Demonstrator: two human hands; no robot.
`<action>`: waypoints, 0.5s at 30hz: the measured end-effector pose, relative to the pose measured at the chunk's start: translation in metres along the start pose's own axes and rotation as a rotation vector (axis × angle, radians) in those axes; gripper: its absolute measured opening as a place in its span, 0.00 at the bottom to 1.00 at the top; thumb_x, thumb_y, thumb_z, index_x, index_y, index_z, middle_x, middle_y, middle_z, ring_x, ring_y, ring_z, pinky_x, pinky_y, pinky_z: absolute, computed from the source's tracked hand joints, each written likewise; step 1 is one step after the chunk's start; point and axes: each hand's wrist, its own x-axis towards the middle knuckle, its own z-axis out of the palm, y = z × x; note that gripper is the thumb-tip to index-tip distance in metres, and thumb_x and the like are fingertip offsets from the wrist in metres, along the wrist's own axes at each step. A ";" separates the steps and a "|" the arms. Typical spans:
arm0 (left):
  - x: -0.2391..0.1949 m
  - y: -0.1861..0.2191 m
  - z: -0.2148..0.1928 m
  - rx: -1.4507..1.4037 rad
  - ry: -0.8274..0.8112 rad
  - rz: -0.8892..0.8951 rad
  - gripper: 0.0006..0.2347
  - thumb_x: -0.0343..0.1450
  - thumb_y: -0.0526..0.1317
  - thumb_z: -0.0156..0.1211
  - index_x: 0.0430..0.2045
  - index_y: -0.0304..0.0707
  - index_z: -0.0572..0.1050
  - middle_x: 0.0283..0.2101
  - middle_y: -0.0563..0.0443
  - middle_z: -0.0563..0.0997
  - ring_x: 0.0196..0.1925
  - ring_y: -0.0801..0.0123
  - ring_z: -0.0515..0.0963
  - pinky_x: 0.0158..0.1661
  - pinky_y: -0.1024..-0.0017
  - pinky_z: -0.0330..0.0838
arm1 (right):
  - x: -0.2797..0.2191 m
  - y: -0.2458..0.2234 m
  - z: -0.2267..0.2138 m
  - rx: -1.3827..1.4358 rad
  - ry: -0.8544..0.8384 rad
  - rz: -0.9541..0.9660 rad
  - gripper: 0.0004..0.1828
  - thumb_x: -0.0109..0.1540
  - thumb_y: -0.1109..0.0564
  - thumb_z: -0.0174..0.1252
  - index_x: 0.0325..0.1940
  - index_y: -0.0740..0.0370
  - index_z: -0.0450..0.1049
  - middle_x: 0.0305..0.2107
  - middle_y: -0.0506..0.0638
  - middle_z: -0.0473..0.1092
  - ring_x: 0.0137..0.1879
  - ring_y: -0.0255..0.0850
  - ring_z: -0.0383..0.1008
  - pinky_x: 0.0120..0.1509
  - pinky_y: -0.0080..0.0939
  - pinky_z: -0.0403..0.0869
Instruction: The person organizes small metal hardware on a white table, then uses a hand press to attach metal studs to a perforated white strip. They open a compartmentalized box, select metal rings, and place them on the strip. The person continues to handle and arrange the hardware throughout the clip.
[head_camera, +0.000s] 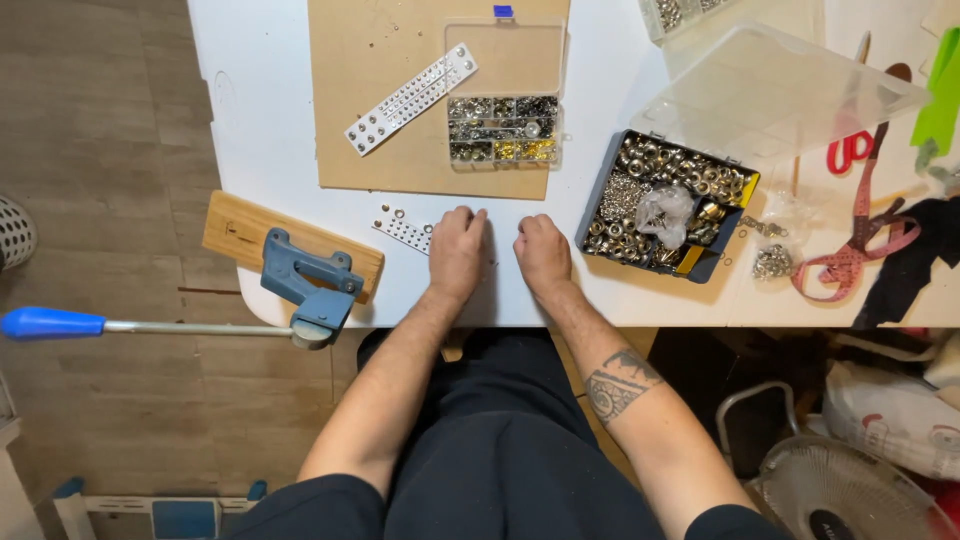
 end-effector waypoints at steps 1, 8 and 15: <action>0.006 -0.003 0.015 0.004 -0.001 -0.007 0.05 0.71 0.34 0.62 0.38 0.40 0.80 0.33 0.50 0.72 0.36 0.59 0.75 0.32 0.65 0.69 | 0.000 -0.003 -0.002 0.002 -0.006 -0.005 0.03 0.62 0.60 0.58 0.40 0.59 0.73 0.30 0.49 0.66 0.38 0.52 0.77 0.39 0.48 0.79; 0.015 -0.020 0.062 0.005 -0.119 0.067 0.02 0.68 0.33 0.62 0.26 0.40 0.79 0.29 0.51 0.72 0.34 0.62 0.77 0.36 0.70 0.74 | -0.017 0.004 -0.010 0.067 0.107 0.101 0.06 0.65 0.57 0.58 0.46 0.56 0.75 0.35 0.51 0.69 0.44 0.52 0.78 0.44 0.48 0.80; 0.093 -0.015 0.033 -0.193 0.162 -0.014 0.03 0.70 0.31 0.60 0.29 0.41 0.77 0.31 0.52 0.72 0.36 0.59 0.77 0.39 0.64 0.75 | -0.028 0.002 -0.011 0.049 0.168 0.090 0.07 0.63 0.58 0.62 0.46 0.56 0.77 0.37 0.49 0.69 0.43 0.48 0.79 0.44 0.44 0.80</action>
